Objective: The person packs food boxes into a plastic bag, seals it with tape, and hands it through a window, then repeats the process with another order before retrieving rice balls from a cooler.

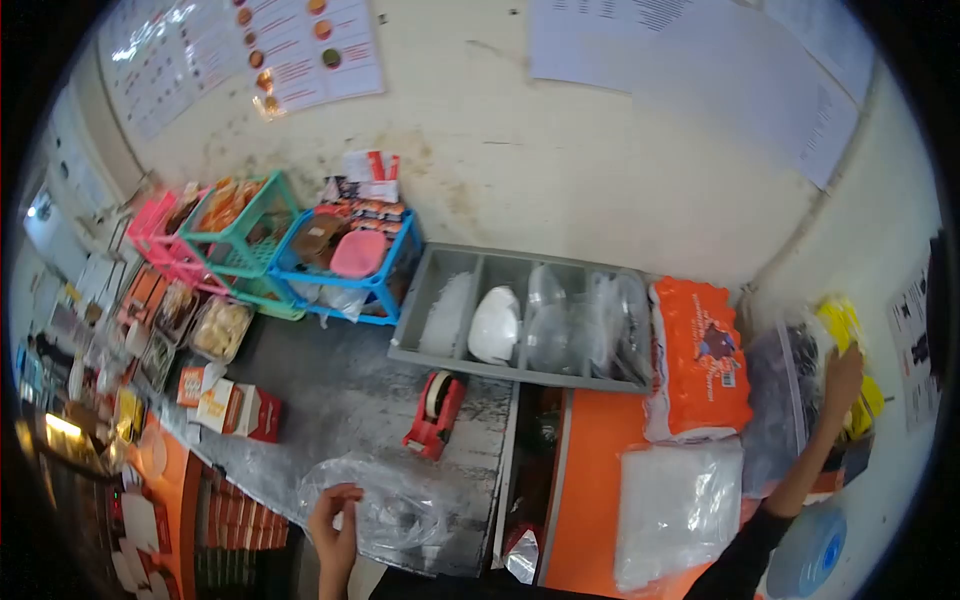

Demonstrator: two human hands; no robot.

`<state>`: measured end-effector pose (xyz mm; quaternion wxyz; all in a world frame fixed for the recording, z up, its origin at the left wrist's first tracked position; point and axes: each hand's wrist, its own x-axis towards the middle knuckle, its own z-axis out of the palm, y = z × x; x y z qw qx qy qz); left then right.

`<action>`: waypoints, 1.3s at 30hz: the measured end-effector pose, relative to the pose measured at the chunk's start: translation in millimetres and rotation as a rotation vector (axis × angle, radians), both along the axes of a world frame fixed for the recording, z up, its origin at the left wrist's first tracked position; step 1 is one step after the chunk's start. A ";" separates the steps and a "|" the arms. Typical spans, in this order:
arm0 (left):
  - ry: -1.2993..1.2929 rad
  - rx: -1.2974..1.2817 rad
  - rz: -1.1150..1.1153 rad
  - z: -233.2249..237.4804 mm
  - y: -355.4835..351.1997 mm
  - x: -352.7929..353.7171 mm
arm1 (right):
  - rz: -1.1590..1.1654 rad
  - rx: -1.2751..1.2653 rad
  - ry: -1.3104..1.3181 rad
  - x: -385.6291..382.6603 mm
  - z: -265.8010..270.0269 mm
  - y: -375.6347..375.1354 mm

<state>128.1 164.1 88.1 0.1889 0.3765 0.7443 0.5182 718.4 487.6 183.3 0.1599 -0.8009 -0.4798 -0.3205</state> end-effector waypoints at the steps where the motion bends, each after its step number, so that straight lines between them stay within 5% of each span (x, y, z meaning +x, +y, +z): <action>1: 0.077 0.016 0.092 -1.4 -8.2 -6.4 | 0.334 0.235 -0.071 -77.3 3.0 -4.3; 2: 0.104 -0.013 0.163 -4.2 -16.8 -13.5 | 0.625 0.222 0.645 -178.7 4.9 -21.0; 4: 0.129 0.040 0.285 -19.9 -31.1 -24.7 | 1.311 -0.148 1.292 -276.3 -101.1 -4.5; 5: 0.150 0.108 0.391 -30.7 -38.8 -28.4 | 1.275 -0.589 1.577 -347.4 -111.8 -14.5; 6: 0.140 0.168 0.398 -39.5 -48.8 -30.5 | 1.203 -0.740 1.557 -408.6 -134.2 -13.7; 7: 0.155 0.165 0.422 -41.8 -59.1 -31.0 | 1.245 -0.622 1.332 -452.0 -179.4 5.6; 9: 0.115 0.159 0.492 -42.8 -84.3 -24.4 | 0.944 -0.329 0.959 -508.6 -248.3 40.2; 11: 0.063 0.071 0.571 -39.3 -116.8 -18.7 | 0.776 -0.432 1.053 -530.5 -263.1 63.3; 12: 0.091 0.055 0.607 -38.9 -132.2 -16.9 | 0.881 -0.518 1.103 -529.0 -264.5 74.2; 13: 0.110 0.035 0.638 -40.7 -146.4 -14.3 | 0.865 -0.347 0.919 -530.1 -290.1 94.4; 16: -0.107 0.072 0.730 -54.1 -176.7 -18.8 | 0.943 -0.142 0.637 -505.9 -230.7 82.9; 18: -0.092 0.007 0.643 -73.7 -183.5 -33.1 | 1.100 -0.366 0.477 -490.1 -213.3 87.2; 20: -0.058 -0.073 0.446 -91.8 -175.9 -50.6 | 1.137 -0.023 0.292 -476.6 -201.3 81.7; 23: 0.054 -0.099 0.299 -135.8 -146.2 -79.0 | 1.126 0.233 0.604 -484.2 -93.9 -13.2; 26: 0.150 -0.115 0.208 -128.8 -111.3 -92.7 | 1.327 0.711 0.594 -501.9 -77.7 -120.1; 27: 0.142 -0.106 0.187 -137.3 -107.4 -97.0 | 1.462 0.683 0.589 -504.6 -90.8 -158.0; 29: 0.020 -0.073 0.163 -159.0 -99.0 -113.5 | 1.851 0.148 0.700 -514.1 -151.4 -233.3; 30: 0.021 -0.064 0.148 -156.2 -95.6 -119.8 | 1.970 -0.200 0.784 -524.5 -181.3 -259.0; 31: -0.076 -0.065 0.104 -147.7 -93.9 -127.1 | 1.987 -0.984 0.934 -543.9 -183.1 -271.3; 35: -0.141 -0.127 -0.121 -95.9 -100.0 -173.7 | 1.518 -0.982 0.218 -563.1 -272.7 -291.8; 37: -0.001 -0.053 -0.149 -79.6 -110.3 -218.7 | 1.218 -1.399 -0.196 -597.6 -201.2 -296.1; 39: 0.196 0.079 -0.085 -59.8 -118.2 -271.0 | 1.181 -1.340 -0.160 -617.4 -151.8 -298.3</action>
